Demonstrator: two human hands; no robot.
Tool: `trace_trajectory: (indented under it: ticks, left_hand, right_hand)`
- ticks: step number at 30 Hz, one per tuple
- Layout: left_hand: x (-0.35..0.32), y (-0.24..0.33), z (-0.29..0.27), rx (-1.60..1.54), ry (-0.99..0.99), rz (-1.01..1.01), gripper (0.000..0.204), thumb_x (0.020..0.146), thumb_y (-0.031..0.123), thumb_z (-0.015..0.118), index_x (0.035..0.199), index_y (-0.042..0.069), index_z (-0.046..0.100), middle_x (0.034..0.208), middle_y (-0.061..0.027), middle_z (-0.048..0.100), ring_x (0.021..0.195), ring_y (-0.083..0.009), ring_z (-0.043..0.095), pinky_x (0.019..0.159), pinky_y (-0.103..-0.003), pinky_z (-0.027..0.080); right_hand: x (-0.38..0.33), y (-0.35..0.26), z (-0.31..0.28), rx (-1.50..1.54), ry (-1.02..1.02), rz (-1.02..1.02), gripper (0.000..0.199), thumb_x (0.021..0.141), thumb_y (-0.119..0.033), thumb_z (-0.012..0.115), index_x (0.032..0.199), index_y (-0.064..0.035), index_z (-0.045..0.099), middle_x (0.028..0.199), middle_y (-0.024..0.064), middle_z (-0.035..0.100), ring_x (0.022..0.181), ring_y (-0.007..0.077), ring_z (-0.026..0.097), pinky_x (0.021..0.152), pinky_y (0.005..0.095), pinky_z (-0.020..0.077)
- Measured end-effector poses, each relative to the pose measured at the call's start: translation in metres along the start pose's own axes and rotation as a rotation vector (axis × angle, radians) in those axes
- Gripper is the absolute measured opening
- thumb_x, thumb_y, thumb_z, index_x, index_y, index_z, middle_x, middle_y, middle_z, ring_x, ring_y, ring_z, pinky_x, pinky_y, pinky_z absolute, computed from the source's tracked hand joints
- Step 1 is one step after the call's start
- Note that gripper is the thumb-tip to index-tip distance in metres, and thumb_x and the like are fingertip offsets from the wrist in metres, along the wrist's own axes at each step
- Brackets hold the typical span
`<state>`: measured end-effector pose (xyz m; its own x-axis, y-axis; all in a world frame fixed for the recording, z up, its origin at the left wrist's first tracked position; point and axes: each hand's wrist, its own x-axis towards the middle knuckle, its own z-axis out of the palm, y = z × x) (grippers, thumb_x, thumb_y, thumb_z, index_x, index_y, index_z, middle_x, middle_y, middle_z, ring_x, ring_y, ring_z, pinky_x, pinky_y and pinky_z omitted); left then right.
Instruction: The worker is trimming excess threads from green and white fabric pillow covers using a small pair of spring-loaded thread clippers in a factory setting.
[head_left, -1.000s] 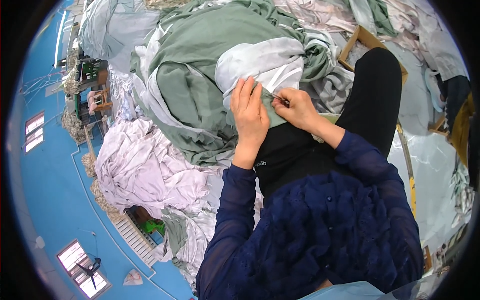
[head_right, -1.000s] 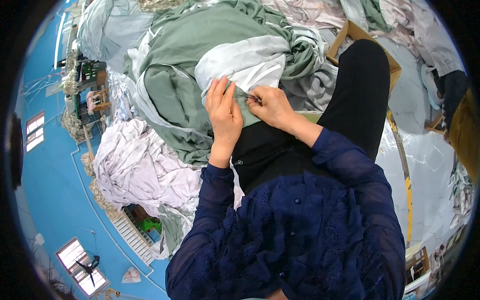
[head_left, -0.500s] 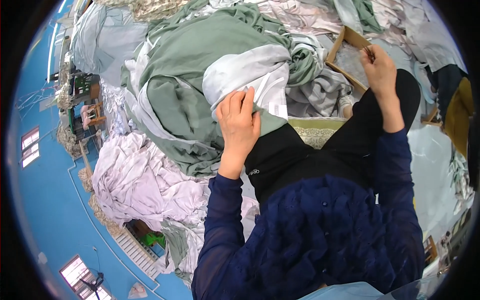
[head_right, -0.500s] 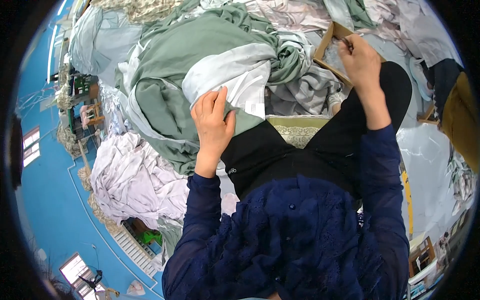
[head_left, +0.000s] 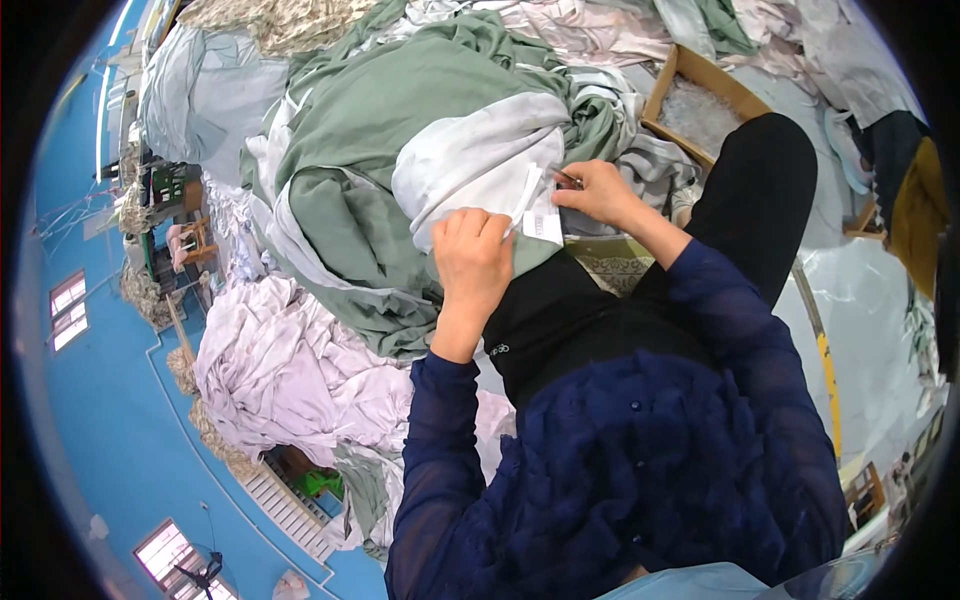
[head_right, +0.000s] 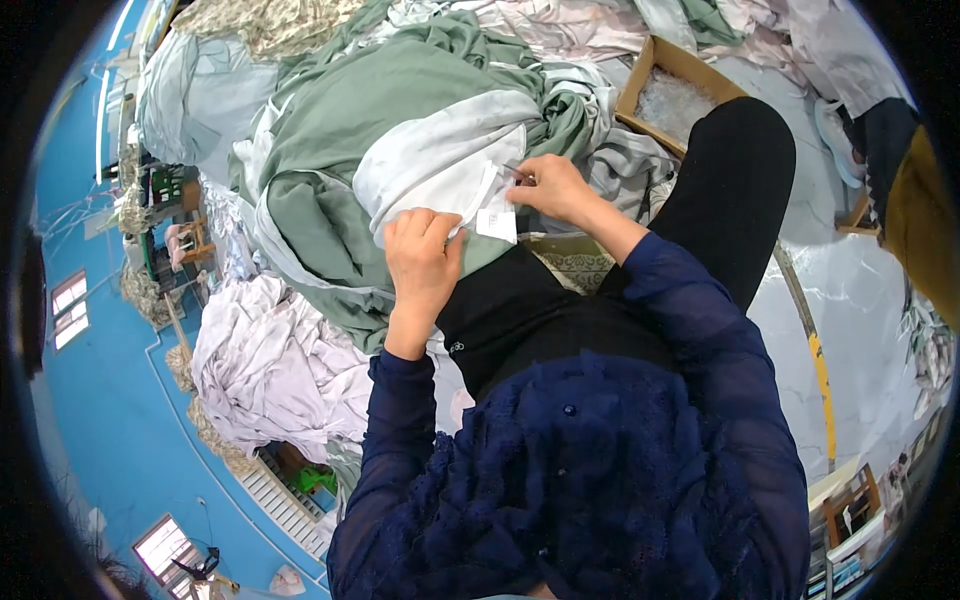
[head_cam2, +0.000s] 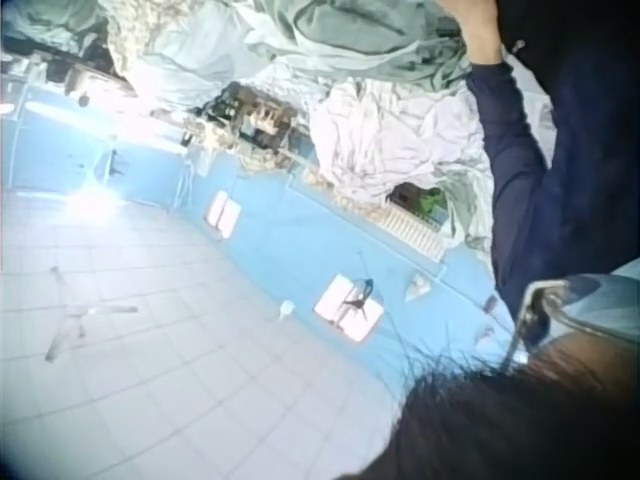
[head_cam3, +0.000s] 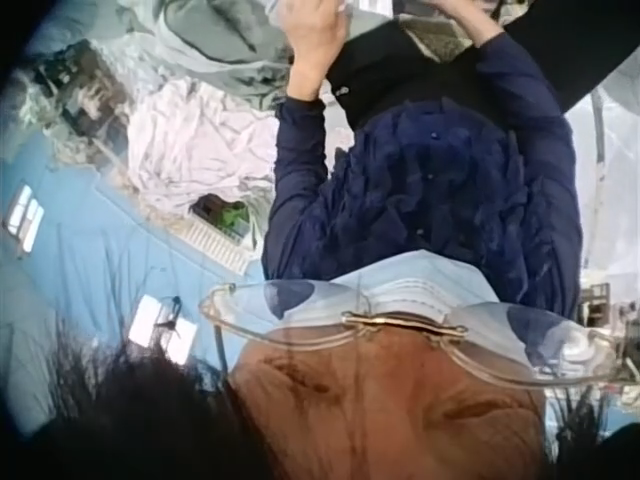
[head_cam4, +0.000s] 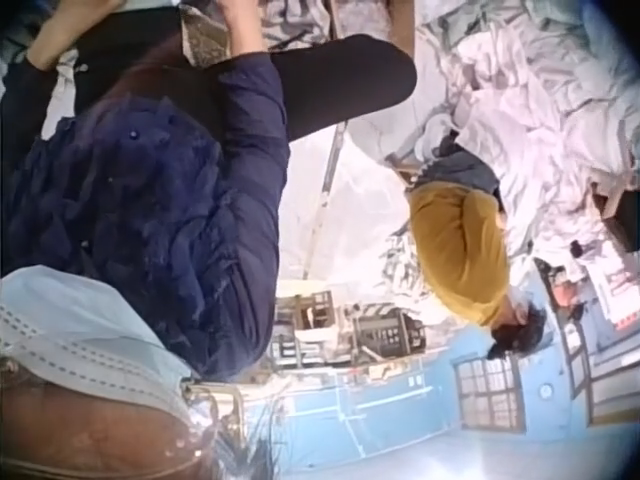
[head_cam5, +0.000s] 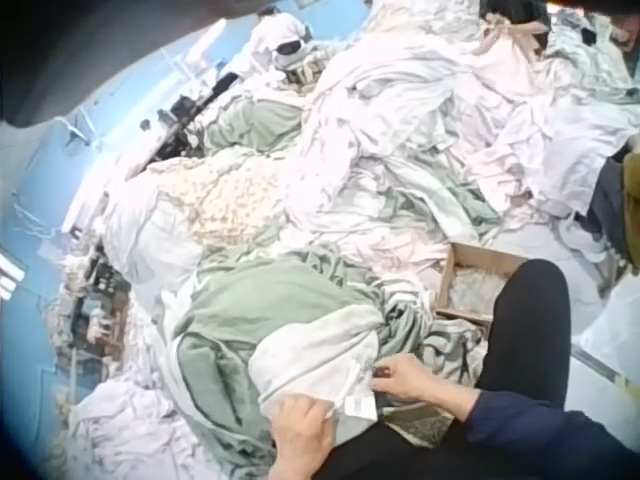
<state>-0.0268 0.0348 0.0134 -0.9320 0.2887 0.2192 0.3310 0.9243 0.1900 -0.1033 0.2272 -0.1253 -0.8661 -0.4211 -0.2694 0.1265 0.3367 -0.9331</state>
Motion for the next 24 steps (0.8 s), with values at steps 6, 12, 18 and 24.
trace_trajectory:
  ticks: [6, 12, 18, 24]
  left_hand:
    - [-0.003, -0.001, 0.005, 0.007, 0.031, -0.01, 0.02, 0.067, 0.005, 0.075, 0.085, 0.01, 0.067, 0.078, -0.0033, 0.056, 0.08, -0.0236, 0.056, 0.073, -0.037, 0.037]
    - [-0.002, 0.002, 0.006, 0.01, 0.001, -0.013, 0.021, 0.067, 0.005, 0.073, 0.086, 0.009, 0.066, 0.081, -0.0036, 0.056, 0.083, -0.0239, 0.056, 0.076, -0.038, 0.038]
    - [0.012, 0.037, -0.003, -0.075, -0.057, -0.06, 0.037, 0.066, 0.014, 0.077, 0.1, 0.007, 0.064, 0.101, -0.0078, 0.058, 0.1, -0.0278, 0.055, 0.087, -0.042, 0.039]
    - [0.045, 0.056, 0.059, 0.173, -0.048, -0.163, 0.048, 0.066, 0.026, 0.082, 0.104, 0.004, 0.063, 0.106, -0.0103, 0.058, 0.106, -0.0293, 0.052, 0.093, -0.043, 0.037]
  right_hand:
    - [0.003, -0.001, -0.002, -0.191, 0.176, -0.175, 0.017, 0.079, -0.018, 0.068, 0.08, -0.0005, 0.067, 0.076, 0.0198, 0.066, 0.076, 0.0386, 0.064, 0.069, 0.0452, 0.0502]
    - [0.001, 0.011, -0.008, -0.201, 0.397, -0.228, 0.014, 0.079, -0.013, 0.067, 0.076, -0.0003, 0.061, 0.074, 0.0174, 0.064, 0.07, 0.0364, 0.063, 0.061, 0.0433, 0.0478]
    - [-0.004, 0.01, -0.013, -0.113, 0.365, -0.141, 0.016, 0.079, -0.016, 0.065, 0.074, -0.0012, 0.062, 0.072, 0.0172, 0.064, 0.071, 0.0372, 0.063, 0.063, 0.0445, 0.0491]
    - [-0.008, -0.002, -0.018, -0.012, 0.331, -0.197, 0.014, 0.08, -0.013, 0.067, 0.075, -0.0001, 0.061, 0.07, 0.0137, 0.062, 0.064, 0.028, 0.061, 0.058, 0.0373, 0.0463]
